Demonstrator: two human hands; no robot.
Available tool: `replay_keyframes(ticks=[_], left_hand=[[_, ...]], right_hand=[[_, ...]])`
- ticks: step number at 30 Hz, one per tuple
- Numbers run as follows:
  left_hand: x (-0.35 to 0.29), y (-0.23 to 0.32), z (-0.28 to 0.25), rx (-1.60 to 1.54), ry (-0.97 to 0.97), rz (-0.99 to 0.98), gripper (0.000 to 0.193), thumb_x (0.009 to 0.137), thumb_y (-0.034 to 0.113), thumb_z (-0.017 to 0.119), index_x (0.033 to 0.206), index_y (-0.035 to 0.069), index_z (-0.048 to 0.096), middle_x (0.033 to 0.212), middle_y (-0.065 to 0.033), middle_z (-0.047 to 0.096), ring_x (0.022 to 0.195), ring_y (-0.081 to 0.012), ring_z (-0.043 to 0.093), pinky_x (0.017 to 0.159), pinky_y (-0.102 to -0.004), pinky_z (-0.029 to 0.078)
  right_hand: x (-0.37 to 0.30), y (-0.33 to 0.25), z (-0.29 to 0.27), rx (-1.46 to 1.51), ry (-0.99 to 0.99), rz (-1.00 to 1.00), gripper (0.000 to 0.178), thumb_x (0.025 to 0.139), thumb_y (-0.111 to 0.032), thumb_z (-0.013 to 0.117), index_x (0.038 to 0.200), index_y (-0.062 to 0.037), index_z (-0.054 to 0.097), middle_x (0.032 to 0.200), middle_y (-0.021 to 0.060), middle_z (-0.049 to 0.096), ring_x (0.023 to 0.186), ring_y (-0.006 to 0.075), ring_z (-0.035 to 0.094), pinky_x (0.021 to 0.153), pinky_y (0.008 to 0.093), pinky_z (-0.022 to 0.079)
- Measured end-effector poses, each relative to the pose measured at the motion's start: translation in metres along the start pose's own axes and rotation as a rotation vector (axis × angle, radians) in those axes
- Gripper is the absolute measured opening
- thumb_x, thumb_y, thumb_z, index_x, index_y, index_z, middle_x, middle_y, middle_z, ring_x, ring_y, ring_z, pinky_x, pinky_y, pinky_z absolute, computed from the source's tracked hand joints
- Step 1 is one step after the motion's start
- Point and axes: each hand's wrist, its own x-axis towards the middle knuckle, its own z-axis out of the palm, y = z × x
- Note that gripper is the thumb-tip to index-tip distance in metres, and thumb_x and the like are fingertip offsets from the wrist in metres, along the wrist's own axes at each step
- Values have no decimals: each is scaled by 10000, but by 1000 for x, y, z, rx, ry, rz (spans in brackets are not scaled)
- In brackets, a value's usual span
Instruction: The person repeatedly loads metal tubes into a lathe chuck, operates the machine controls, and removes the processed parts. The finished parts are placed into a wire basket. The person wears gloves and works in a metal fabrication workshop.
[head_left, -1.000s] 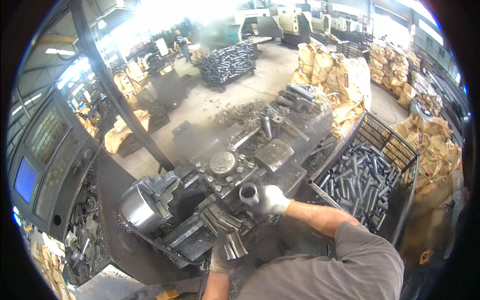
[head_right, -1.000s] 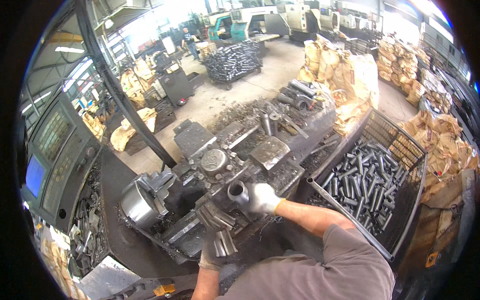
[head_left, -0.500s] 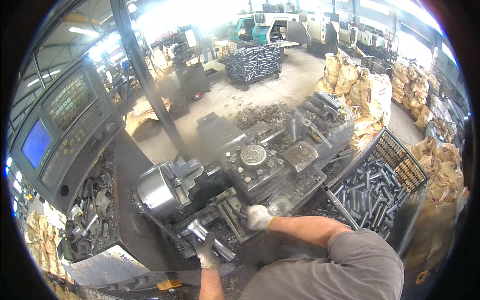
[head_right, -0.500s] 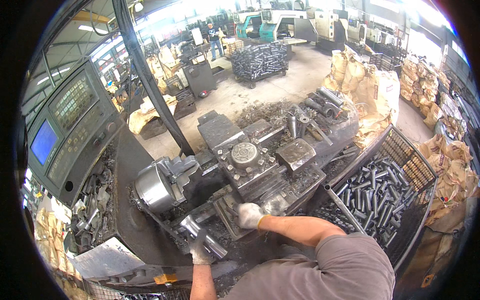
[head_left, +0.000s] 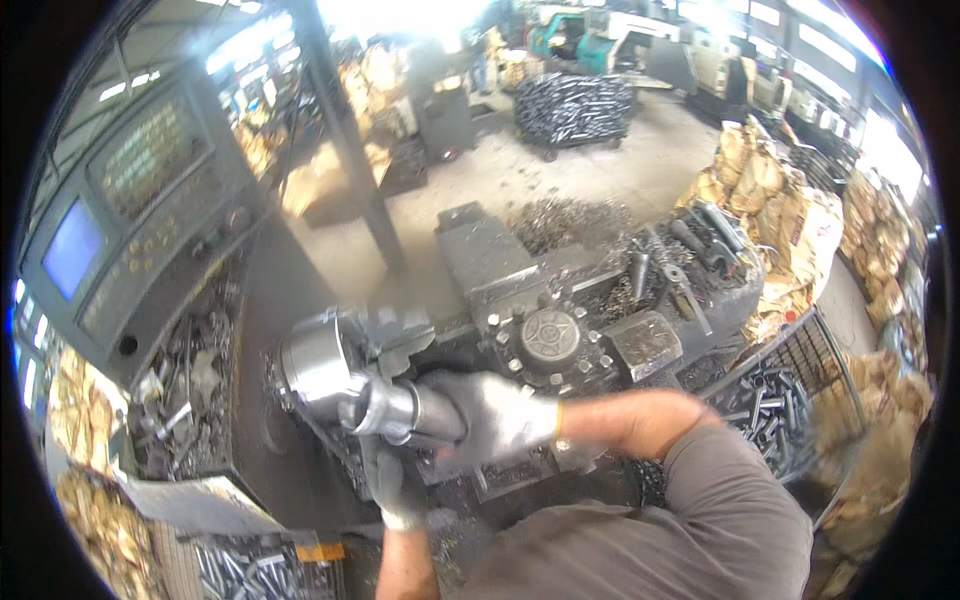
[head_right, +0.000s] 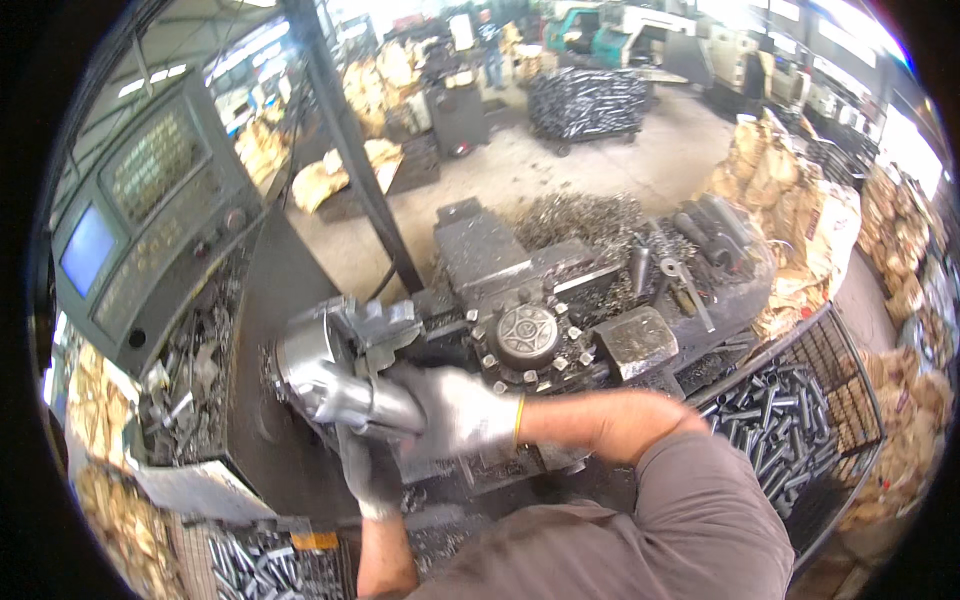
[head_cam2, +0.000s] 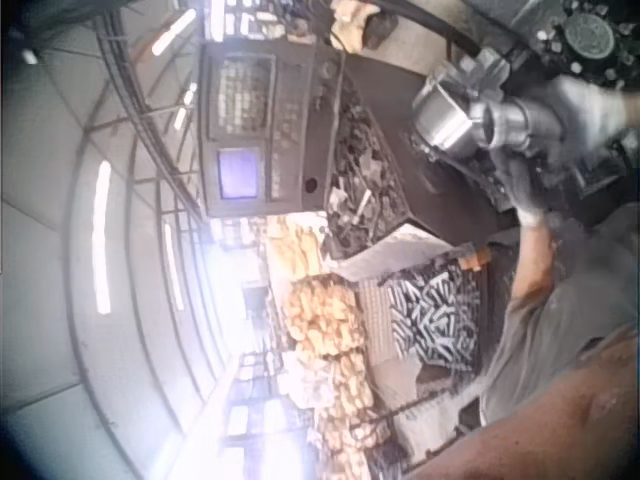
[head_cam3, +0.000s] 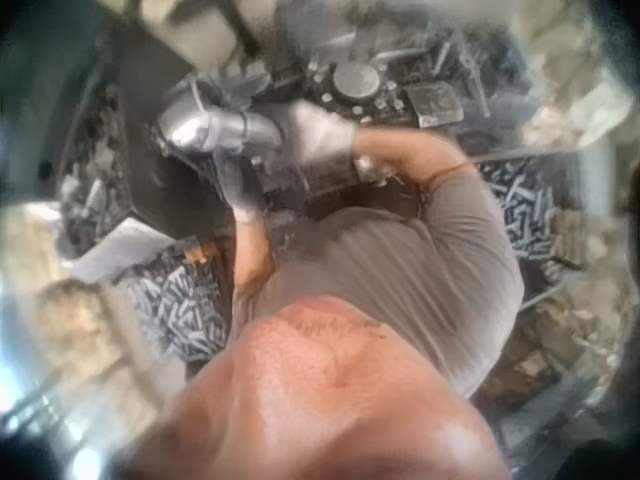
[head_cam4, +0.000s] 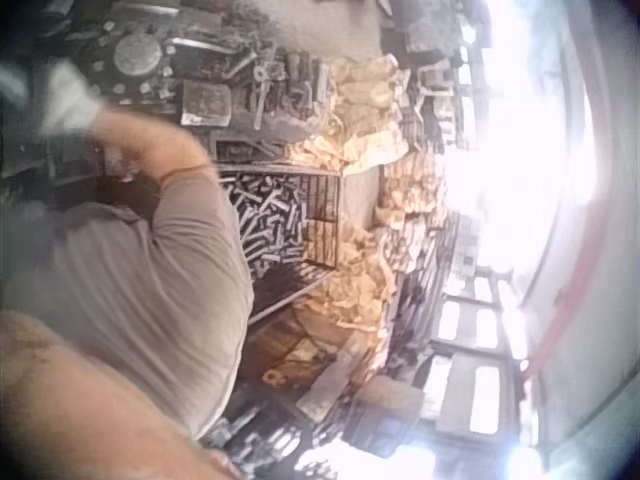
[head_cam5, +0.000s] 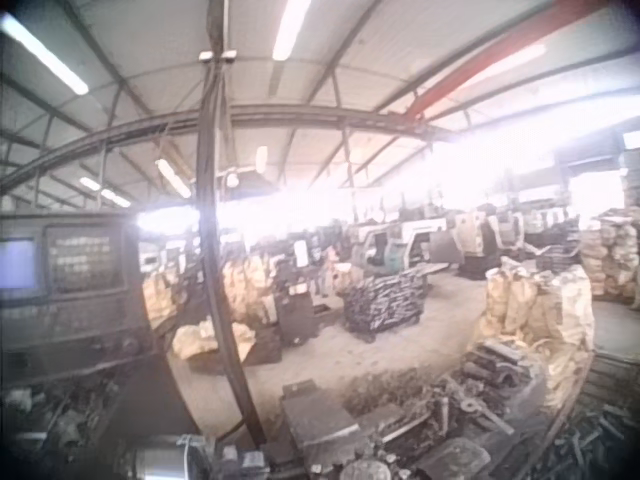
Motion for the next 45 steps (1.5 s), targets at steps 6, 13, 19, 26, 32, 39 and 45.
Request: replay_keyframes(ticks=[6,13,19,26,32,39,45], left_hand=[[-56,-61,-68,78,368,-186,364,1034,238,675,1335,33,662,1179,-99,719,1120,-248,689,999,-406,555],[-195,-95,-142,42,792,-507,282,1026,304,684,1226,108,710,1148,-47,738,1042,-212,692,898,-363,538],[-269,-126,-201,-138,1081,-558,323,1010,280,711,1281,109,668,1071,-98,754,907,-278,733,748,-419,583],[-231,-87,-220,112,1249,-308,204,996,201,693,1185,129,669,1015,-52,717,836,-221,681,692,-397,566],[-215,-27,-217,521,1438,4,301,1049,364,602,1178,96,648,989,-27,666,872,-187,624,666,-376,530],[-220,16,-251,-224,1029,-219,400,1047,552,586,864,199,624,752,53,592,605,-128,502,570,-295,421],[-220,8,-273,-1,1229,-140,257,1076,392,554,1031,166,667,751,40,547,617,-124,509,545,-302,389]], right_hand=[[120,78,-115,-985,57,-253,387,721,-196,793,1084,-86,711,910,138,759,838,345,774,715,464,626],[162,148,-115,-1169,-347,71,282,739,-256,807,983,-113,814,961,153,805,903,306,796,778,434,639],[157,164,-111,-927,-561,188,437,739,-406,826,1015,-68,808,1003,179,801,921,350,782,822,451,626],[175,197,-75,-457,-699,172,624,702,-395,872,1171,-10,727,986,193,793,917,330,774,792,444,599],[181,172,-44,-620,-454,38,514,681,-465,872,948,-33,801,993,223,796,964,336,782,841,458,610],[185,184,-50,-677,-535,226,624,696,-305,892,1224,-5,749,1082,231,786,1009,371,762,840,418,606],[189,149,-43,-385,-491,199,892,724,-268,837,1529,-40,526,1281,217,739,1149,333,729,960,427,586]])
